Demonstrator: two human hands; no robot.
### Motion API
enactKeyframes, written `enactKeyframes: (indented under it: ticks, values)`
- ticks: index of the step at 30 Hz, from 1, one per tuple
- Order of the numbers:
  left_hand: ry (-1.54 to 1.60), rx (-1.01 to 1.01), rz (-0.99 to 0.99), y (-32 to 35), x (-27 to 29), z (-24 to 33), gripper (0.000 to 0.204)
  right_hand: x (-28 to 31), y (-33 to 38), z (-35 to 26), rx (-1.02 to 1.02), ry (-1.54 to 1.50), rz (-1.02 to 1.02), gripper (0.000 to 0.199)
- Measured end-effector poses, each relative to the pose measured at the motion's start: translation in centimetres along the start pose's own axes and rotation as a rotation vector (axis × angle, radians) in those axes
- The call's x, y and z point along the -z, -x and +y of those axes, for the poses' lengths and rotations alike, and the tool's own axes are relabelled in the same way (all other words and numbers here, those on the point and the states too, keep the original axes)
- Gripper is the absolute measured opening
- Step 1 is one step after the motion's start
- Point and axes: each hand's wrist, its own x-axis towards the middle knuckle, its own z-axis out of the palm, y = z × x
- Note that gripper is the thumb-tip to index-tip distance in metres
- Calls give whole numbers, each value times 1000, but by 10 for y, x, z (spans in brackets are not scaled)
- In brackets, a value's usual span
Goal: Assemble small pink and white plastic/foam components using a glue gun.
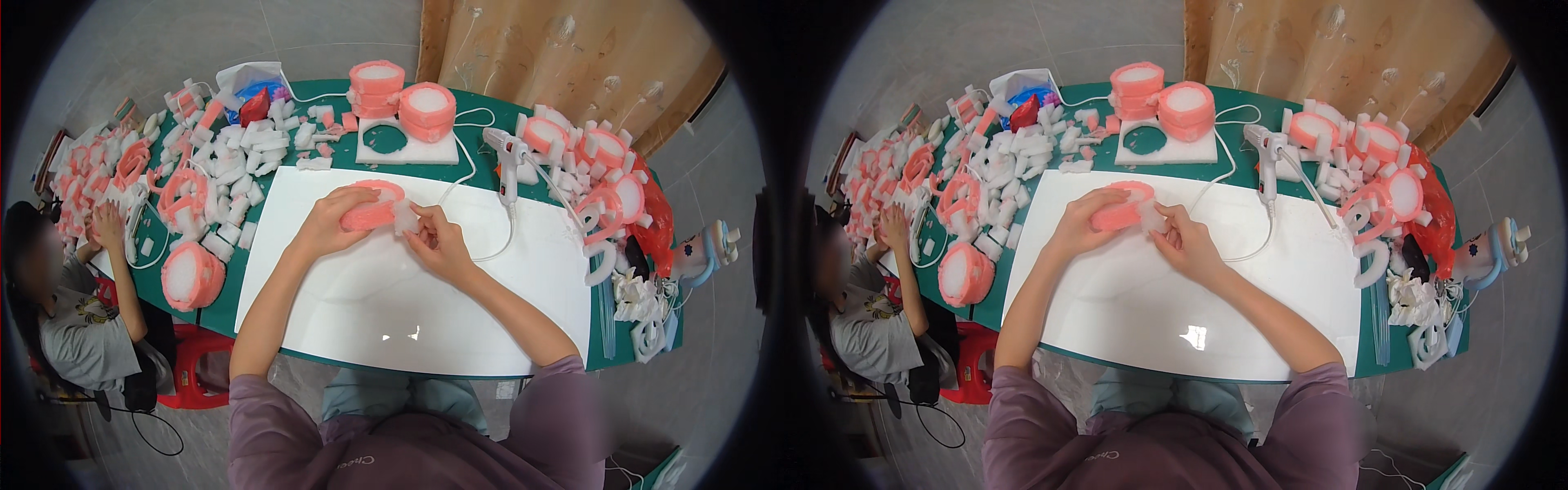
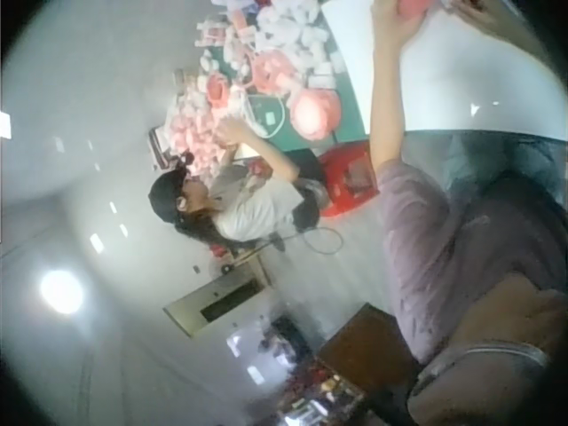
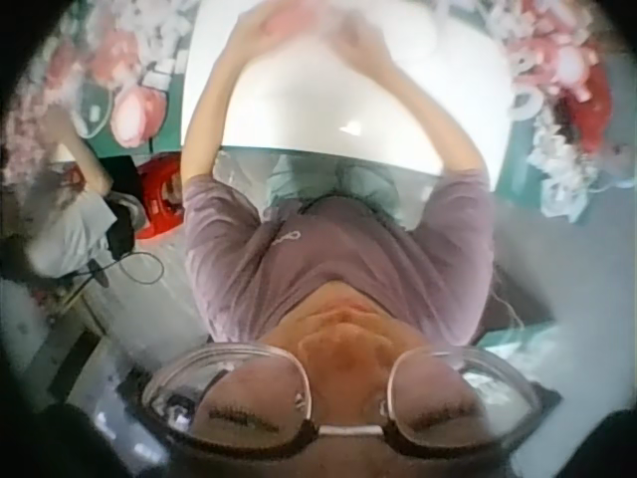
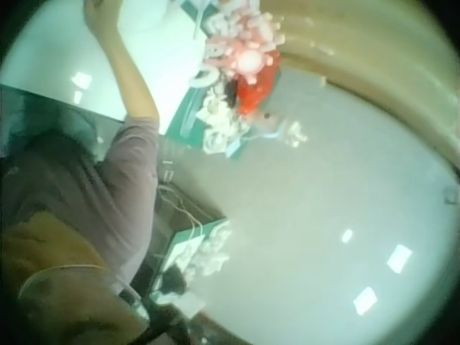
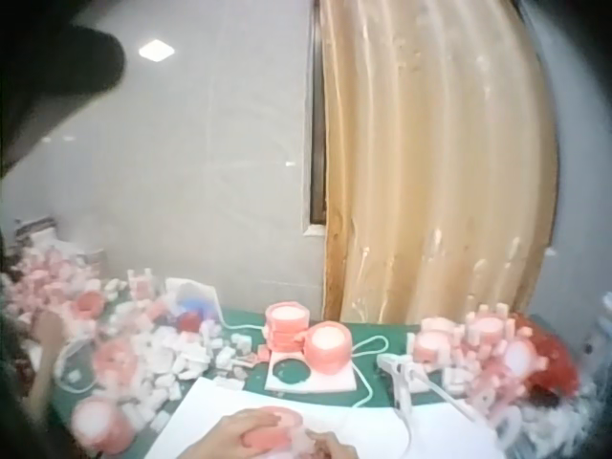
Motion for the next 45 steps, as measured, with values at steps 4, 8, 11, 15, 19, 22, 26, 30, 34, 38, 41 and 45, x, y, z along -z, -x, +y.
enactKeyframes:
  ticks: [4, 8, 11, 15, 19, 22, 26, 30, 34, 38, 41, 45]
  values:
    - [-6, -6, 0, 0, 0, 0, 43, 1, 0, -1, -1, 10, -3, 38]
    - [0, -8, 3, 0, -1, -1, 44, 0, 0, -1, -5, 2, -7, 39]
    - [-5, -12, 3, 1, -1, -1, 44, 0, 0, -1, 0, 6, -4, 39]
    - [-11, -6, -4, 0, 0, 1, 44, 0, 0, 0, -8, 8, -8, 39]
    - [-9, 1, -5, 0, 0, 1, 44, 0, 0, 0, 1, 5, -2, 39]
    - [-18, 3, -10, -1, 0, 2, 44, 0, 0, 0, -1, 7, -3, 39]
    - [-14, -13, -3, 0, 0, 1, 45, 1, 0, 0, -11, -8, -17, 39]
    - [-14, -19, -3, 0, 1, 0, 45, 0, 0, 1, -9, -10, -18, 39]
    - [-9, -17, -7, 0, 0, 1, 45, 1, 0, 0, -11, -6, -19, 39]
    - [-15, -14, -2, 0, 0, 1, 45, 0, 0, 0, -18, -3, -22, 39]
    - [-11, -14, -2, 0, 0, 0, 45, 0, 0, 0, -14, -2, -19, 39]
    - [-21, -12, -7, 1, 1, 0, 45, 0, 0, 0, -7, 5, -18, 39]
